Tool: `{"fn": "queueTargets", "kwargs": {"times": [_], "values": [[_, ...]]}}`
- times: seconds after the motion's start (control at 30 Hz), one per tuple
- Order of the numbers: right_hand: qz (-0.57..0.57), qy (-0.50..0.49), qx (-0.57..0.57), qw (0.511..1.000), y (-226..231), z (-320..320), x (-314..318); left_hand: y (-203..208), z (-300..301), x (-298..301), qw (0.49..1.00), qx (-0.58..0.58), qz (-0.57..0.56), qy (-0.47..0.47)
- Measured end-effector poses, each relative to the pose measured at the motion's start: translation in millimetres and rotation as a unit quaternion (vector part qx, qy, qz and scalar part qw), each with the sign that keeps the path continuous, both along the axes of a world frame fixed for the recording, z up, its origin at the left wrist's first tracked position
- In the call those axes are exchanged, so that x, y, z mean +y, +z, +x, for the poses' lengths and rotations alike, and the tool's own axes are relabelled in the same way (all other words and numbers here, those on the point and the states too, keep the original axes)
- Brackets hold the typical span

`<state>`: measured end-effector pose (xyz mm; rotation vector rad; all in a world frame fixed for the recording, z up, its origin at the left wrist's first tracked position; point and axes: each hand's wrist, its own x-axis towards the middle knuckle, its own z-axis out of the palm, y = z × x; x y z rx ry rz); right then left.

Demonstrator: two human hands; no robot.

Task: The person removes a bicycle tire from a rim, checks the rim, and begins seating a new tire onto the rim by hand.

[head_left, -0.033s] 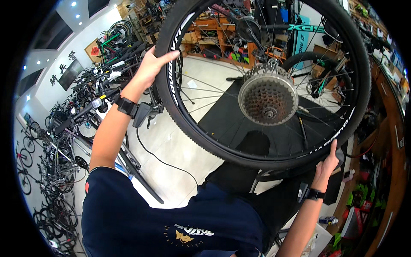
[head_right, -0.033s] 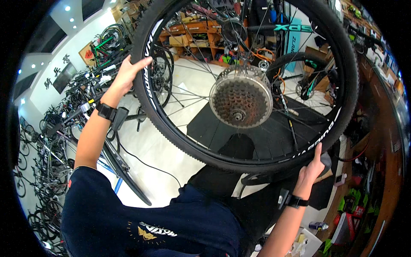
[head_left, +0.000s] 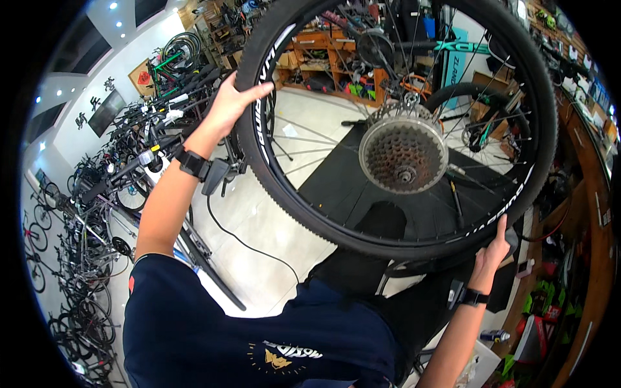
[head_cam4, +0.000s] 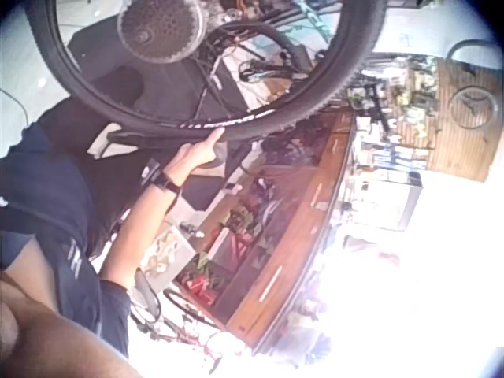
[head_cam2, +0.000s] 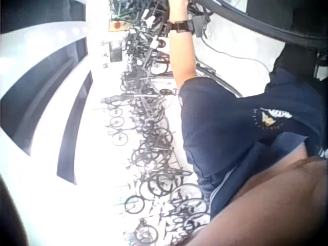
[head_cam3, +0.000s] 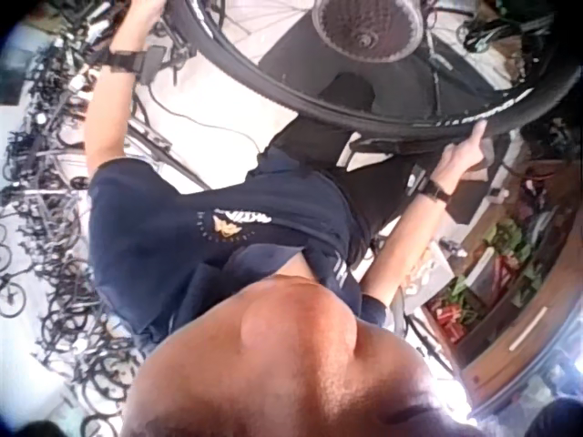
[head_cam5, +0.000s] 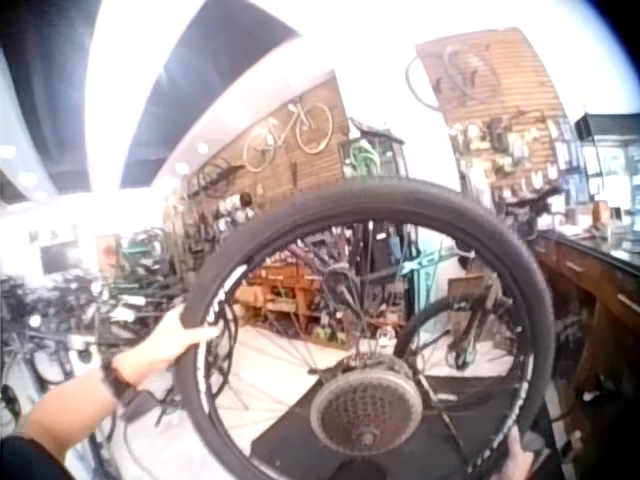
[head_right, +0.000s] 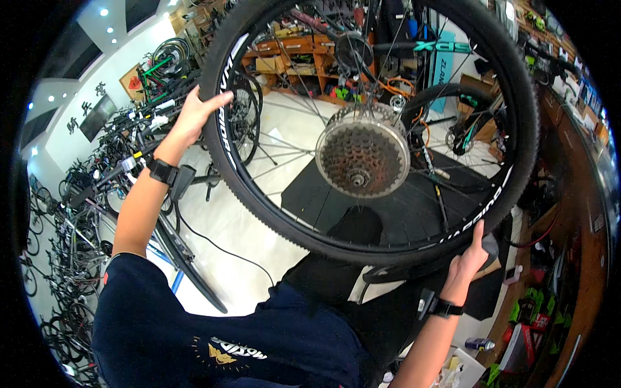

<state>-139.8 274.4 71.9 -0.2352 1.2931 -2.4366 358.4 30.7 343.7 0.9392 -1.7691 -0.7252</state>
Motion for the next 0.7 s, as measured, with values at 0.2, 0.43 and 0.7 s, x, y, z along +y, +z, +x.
{"fn": "queueTargets", "kwargs": {"times": [0.2,0.43,0.7], "values": [[-0.032,0.022,-0.004,0.999,13,15,4,-2,-2,-11,0.995,-0.058,-0.050,0.062],[-0.046,0.020,0.048,0.998,32,29,6,-18,-2,-14,0.984,-0.057,-0.126,0.113],[-0.045,-0.016,0.063,0.997,44,34,9,-30,19,-26,0.994,-0.003,-0.094,0.055]]}}
